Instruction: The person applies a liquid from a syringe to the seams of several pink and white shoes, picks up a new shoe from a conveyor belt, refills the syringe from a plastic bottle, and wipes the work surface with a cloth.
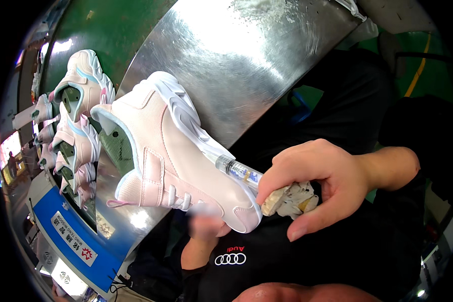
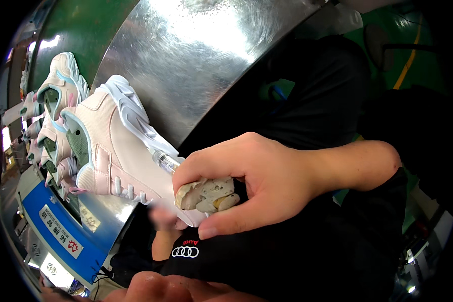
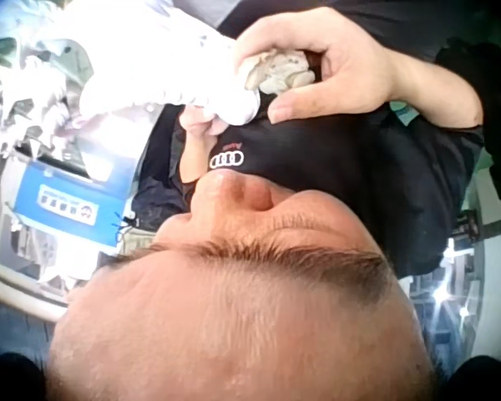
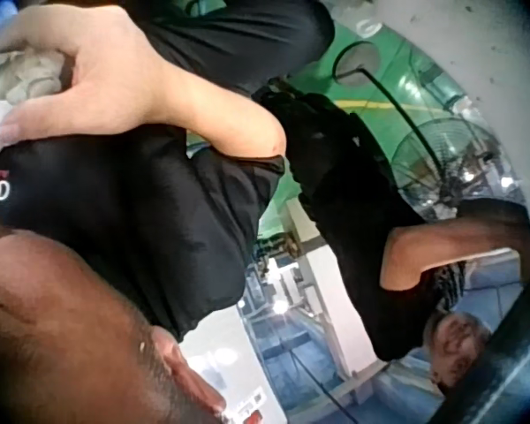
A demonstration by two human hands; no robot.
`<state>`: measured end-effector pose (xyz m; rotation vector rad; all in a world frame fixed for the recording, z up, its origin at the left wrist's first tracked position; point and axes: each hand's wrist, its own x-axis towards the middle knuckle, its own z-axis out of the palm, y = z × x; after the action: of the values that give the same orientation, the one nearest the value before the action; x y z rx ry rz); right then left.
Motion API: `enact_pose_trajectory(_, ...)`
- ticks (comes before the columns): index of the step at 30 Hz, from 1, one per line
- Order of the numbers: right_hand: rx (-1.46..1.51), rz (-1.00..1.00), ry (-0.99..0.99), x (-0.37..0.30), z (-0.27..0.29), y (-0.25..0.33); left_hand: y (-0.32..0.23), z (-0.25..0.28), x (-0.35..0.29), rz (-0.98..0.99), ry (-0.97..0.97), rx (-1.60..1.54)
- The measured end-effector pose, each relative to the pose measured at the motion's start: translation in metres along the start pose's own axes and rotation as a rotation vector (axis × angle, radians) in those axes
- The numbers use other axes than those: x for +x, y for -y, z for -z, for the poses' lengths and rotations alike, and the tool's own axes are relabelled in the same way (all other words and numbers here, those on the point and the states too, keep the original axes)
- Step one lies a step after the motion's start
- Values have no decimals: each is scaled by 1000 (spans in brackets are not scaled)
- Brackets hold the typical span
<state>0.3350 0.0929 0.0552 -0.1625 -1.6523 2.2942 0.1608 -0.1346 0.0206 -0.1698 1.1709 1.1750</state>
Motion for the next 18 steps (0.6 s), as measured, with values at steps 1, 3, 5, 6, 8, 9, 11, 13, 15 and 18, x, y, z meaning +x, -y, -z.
enact_pose_trajectory(1, -4, 1, 2, -1, 0, 2, 2, 1, 4, -6, 2, 8)
enact_pose_trajectory(3, -13, 13, 9, -3, 0, 7, 12, 11, 17, -5, 253, -233)
enact_pose_trajectory(5, -34, 35, 2, -6, -2, 8, 13, 8, 23, -16, 428, -421)
enact_pose_trajectory(6, -46, 44, -3, -7, -2, 9, 13, 5, 25, -7, 518, -513)
enact_pose_trajectory(8, -61, 38, 0, -9, -2, 13, 6, -9, 21, -24, 374, -375)
enact_pose_trajectory(9, -67, 33, 3, -10, -1, 16, 3, -14, 19, -33, 301, -305)
enact_pose_trajectory(11, -108, 21, 1, -13, -2, 20, 3, -14, 20, -44, 195, -204)
enact_pose_trajectory(13, -127, 17, -3, -17, -2, 24, 4, -9, 22, -42, 149, -164)
enact_pose_trajectory(15, -145, 18, 5, -20, -3, 29, 8, -6, 26, -27, 222, -205)
enact_pose_trajectory(18, -189, 8, 30, -24, -3, 38, 12, -5, 35, 21, 401, -284)
